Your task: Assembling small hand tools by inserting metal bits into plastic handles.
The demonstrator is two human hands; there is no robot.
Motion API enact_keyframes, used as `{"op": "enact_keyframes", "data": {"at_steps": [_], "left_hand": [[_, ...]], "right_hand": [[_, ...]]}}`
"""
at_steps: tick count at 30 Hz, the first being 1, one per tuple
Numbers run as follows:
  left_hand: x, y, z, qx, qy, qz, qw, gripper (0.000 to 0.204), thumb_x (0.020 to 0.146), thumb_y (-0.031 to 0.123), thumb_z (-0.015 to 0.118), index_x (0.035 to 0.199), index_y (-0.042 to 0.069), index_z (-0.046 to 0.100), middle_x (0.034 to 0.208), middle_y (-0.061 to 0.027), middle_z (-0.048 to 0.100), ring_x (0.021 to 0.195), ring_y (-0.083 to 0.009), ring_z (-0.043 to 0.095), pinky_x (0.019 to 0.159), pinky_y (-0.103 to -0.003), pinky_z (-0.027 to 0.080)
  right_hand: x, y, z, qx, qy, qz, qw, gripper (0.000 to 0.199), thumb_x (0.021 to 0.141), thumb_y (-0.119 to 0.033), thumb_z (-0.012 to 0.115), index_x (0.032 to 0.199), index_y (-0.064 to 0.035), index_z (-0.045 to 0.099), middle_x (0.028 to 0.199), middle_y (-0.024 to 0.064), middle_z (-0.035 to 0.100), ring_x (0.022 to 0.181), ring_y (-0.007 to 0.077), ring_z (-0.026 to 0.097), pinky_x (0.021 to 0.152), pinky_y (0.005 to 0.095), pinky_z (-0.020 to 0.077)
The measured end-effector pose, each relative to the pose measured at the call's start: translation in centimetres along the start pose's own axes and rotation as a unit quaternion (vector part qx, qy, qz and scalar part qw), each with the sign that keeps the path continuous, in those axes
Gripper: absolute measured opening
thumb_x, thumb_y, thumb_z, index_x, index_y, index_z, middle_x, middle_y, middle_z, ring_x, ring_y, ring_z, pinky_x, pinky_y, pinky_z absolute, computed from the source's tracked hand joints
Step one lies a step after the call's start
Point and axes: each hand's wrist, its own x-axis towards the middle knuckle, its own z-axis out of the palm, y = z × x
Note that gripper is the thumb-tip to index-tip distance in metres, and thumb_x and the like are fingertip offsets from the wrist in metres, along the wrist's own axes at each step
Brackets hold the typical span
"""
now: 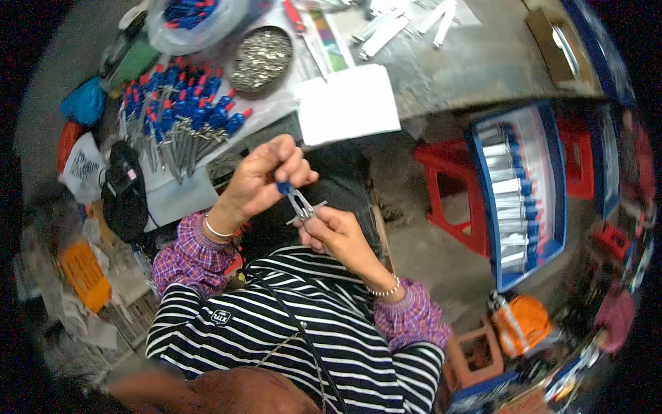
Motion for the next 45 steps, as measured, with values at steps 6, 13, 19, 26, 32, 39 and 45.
{"op": "enact_keyframes", "data": {"at_steps": [6,13,19,26,32,39,45], "left_hand": [[0.0,-0.7,0.0,-0.048,-0.063,0.029,0.996,0.017,0.095,0.023,0.045,0.089,0.008,0.05,0.066,0.0001,0.042,0.071,-0.0159,0.051,0.087,-0.04,0.044],[-0.9,-2.0,0.4,-0.07,-0.06,0.03,0.995,0.017,0.095,0.019,0.046,0.087,0.004,0.048,0.066,-0.0016,0.042,0.068,-0.0169,0.049,0.075,-0.036,0.043],[-0.9,-2.5,-0.4,-0.052,-0.053,0.04,0.996,0.018,0.095,0.019,0.046,0.091,0.002,0.048,0.07,-0.0056,0.047,0.072,-0.0191,0.051,0.078,-0.037,0.043],[-2.2,-1.6,-1.1,0.036,0.014,0.016,0.999,0.022,0.096,0.025,0.044,0.093,0.003,0.045,0.078,-0.011,0.054,0.077,-0.024,0.056,0.074,-0.036,0.046],[-1.9,-2.9,-0.6,-0.018,0.03,0.012,0.999,0.022,0.096,0.025,0.045,0.089,0.005,0.043,0.072,-0.0061,0.044,0.068,-0.0184,0.048,0.067,-0.032,0.042],[-2.7,-3.7,0.3,-0.02,0.069,0.055,0.996,0.024,0.096,0.028,0.044,0.091,0.005,0.044,0.073,-0.005,0.042,0.07,-0.0173,0.046,0.07,-0.032,0.041],[-3.5,-4.6,1.4,0.027,0.13,0.076,0.988,0.018,0.098,0.023,0.042,0.091,0.006,0.043,0.073,-0.0038,0.039,0.07,-0.0161,0.044,0.071,-0.032,0.041]], "right_hand": [[-0.8,-0.2,0.5,0.038,-0.003,0.01,0.999,0.018,0.092,-0.012,0.052,0.093,0.0048,0.056,0.065,0.0026,0.051,0.051,0.0059,0.039,0.047,0.0193,0.0336],[-0.4,-0.1,0.6,0.078,0.028,0.025,0.996,0.017,0.092,-0.012,0.051,0.093,0.0052,0.055,0.063,0.0027,0.047,0.049,0.0054,0.035,0.044,0.0177,0.0278],[0.0,-0.1,0.7,0.062,0.051,0.04,0.996,0.017,0.091,-0.01,0.05,0.094,0.0053,0.055,0.063,0.0028,0.047,0.049,0.0054,0.033,0.044,0.0189,0.0269],[0.4,-0.3,0.8,0.045,0.0,0.073,0.996,0.019,0.092,-0.009,0.048,0.097,0.007,0.056,0.069,0.0024,0.052,0.055,0.005,0.04,0.048,0.0171,0.0326],[0.5,0.1,0.7,0.059,-0.005,0.063,0.996,0.019,0.092,-0.009,0.049,0.099,0.0077,0.055,0.067,0.0025,0.049,0.053,0.0049,0.036,0.047,0.0176,0.0314],[0.3,0.5,0.2,0.029,-0.019,0.055,0.998,0.019,0.094,-0.011,0.048,0.098,0.0056,0.057,0.071,0.0023,0.054,0.055,0.0035,0.039,0.048,0.0169,0.0323],[0.1,0.8,0.0,-0.037,-0.003,0.051,0.998,0.018,0.093,-0.01,0.049,0.096,0.0046,0.059,0.07,0.0016,0.054,0.053,0.0035,0.038,0.048,0.0173,0.0305]]}}
